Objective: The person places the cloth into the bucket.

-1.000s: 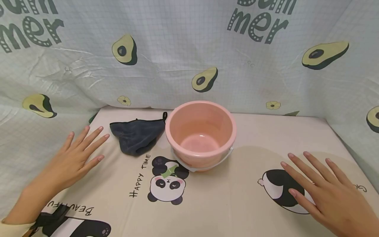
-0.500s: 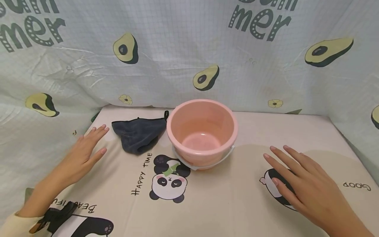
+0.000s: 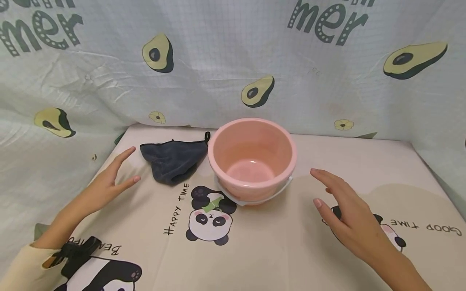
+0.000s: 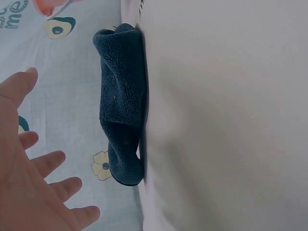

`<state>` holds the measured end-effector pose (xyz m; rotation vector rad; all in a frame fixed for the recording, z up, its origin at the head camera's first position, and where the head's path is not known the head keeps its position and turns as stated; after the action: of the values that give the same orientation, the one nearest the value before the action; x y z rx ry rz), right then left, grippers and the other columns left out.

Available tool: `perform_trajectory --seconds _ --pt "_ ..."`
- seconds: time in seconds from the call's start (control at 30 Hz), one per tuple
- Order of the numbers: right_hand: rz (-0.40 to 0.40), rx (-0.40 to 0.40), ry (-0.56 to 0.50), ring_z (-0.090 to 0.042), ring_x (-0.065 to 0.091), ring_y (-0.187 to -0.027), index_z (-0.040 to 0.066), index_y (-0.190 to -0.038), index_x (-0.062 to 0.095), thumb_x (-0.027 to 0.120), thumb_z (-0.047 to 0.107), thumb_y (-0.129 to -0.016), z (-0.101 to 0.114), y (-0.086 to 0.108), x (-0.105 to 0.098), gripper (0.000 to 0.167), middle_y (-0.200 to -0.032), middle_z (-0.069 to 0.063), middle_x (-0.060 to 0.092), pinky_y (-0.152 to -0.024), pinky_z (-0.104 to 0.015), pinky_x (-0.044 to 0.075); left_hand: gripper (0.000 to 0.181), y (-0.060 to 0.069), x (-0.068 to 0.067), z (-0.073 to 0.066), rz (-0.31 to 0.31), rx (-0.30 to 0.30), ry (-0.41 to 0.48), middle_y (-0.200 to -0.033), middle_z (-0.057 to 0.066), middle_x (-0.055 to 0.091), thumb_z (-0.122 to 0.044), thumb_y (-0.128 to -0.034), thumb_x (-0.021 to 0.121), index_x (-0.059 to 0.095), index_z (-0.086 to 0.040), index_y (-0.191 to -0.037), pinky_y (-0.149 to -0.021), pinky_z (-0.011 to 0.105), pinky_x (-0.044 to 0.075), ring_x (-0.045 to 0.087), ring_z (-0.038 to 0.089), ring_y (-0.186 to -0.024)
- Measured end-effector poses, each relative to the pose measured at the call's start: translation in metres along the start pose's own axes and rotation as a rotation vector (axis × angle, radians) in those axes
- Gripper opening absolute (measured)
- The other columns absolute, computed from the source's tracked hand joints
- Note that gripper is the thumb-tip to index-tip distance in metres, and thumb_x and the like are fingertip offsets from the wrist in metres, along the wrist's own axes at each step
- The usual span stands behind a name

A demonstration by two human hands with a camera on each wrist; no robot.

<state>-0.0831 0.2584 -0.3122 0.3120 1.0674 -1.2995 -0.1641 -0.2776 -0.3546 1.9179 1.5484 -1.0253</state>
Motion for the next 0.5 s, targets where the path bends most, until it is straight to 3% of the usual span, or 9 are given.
perform_trajectory --seconds 0.13,0.27,0.5 --pt "0.002 0.053 -0.164 0.003 0.052 -0.126 0.021 -0.154 0.043 0.059 -0.001 -0.099 0.004 -0.010 0.004 0.061 -0.150 0.003 0.050 -0.093 -0.006 0.042 0.088 -0.002 -0.001 0.001 -0.008 -0.033 0.041 -0.168 0.016 0.016 -0.034 -0.0986 0.069 0.013 -0.022 -0.165 -0.113 0.072 0.021 0.016 0.042 -0.153" --pt "0.024 0.091 -0.277 -0.002 0.054 -0.129 0.020 -0.154 0.041 0.056 0.000 -0.102 0.006 -0.018 0.005 0.057 -0.153 0.002 0.046 -0.093 -0.007 0.044 0.086 -0.005 0.000 0.001 -0.002 -0.037 0.058 -0.168 0.017 0.017 -0.035 -0.0993 0.067 0.014 -0.019 -0.165 -0.112 0.073 0.021 0.016 0.043 -0.153" --pt "0.032 0.079 -0.314 -0.007 0.050 -0.133 0.023 -0.156 0.039 0.056 0.002 -0.103 0.007 -0.038 0.007 0.059 -0.156 0.002 0.042 -0.097 -0.008 0.043 0.068 -0.017 0.001 0.003 -0.010 -0.011 0.091 -0.167 0.018 0.019 -0.028 -0.1075 0.053 0.017 -0.015 -0.164 -0.114 0.070 0.019 0.015 0.043 -0.153"
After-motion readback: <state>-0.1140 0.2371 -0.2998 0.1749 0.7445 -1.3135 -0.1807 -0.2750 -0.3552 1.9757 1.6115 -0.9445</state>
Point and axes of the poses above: each hand's wrist, its own y-axis away from the middle knuckle, its own x-axis out of the palm, z = x × y, the point moved 4 cm from there along -y, towards the middle knuckle
